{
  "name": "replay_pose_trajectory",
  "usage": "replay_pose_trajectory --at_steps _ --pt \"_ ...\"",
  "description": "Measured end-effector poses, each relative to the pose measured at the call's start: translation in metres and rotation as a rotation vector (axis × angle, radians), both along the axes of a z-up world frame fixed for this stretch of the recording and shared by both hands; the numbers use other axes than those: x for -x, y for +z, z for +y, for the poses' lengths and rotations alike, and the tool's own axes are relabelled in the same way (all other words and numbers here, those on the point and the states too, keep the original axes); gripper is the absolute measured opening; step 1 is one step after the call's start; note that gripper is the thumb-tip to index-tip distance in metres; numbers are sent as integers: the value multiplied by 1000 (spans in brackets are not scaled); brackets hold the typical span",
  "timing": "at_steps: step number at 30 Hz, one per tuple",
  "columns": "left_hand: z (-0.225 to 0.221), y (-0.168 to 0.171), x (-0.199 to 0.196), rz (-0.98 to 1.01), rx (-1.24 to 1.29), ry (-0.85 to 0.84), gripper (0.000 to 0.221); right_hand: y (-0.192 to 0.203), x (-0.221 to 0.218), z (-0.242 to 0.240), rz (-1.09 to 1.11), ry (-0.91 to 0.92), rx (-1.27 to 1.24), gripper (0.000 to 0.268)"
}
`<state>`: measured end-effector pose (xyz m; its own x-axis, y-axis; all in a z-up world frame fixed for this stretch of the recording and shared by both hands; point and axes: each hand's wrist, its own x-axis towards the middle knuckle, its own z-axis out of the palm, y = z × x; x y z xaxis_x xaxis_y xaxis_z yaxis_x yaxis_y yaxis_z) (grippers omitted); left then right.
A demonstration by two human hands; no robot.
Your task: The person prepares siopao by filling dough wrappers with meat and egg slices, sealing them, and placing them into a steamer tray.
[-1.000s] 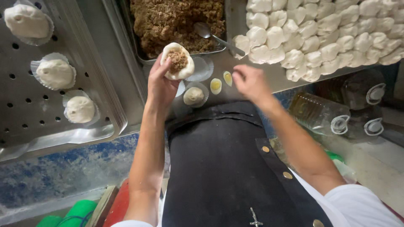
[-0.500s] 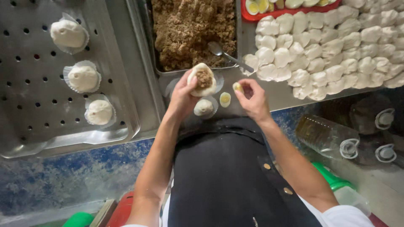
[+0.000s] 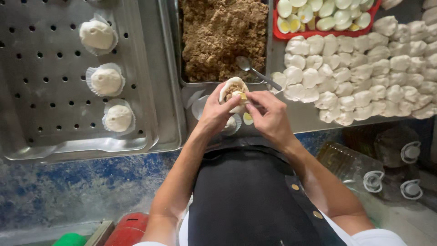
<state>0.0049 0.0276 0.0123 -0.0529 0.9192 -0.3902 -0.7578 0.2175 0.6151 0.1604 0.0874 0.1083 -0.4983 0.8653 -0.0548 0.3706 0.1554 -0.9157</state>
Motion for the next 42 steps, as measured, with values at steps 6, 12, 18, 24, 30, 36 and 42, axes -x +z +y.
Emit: replay_pose_trajectory --at_steps 6,12,18,24,30,36,42 --pt "5 10 -3 86 -13 -17 55 5 -4 -1 -136 42 -119 21" --pt "3 23 2 191 -41 -89 60 12 -9 3 -122 98 -145 23" --pt "7 34 7 280 -49 -114 59 16 -7 4 -126 153 -224 21" --pt "1 38 13 197 -45 -99 58 34 -11 12 -116 92 -225 24" --pt "-2 42 8 16 -132 -68 56 38 2 28 -14 203 -344 16" --pt "-2 40 3 -147 -177 207 58 32 -4 20 54 -86 83 18" --pt "4 37 -9 37 -189 223 57 -1 -8 -2 96 -128 226 19"
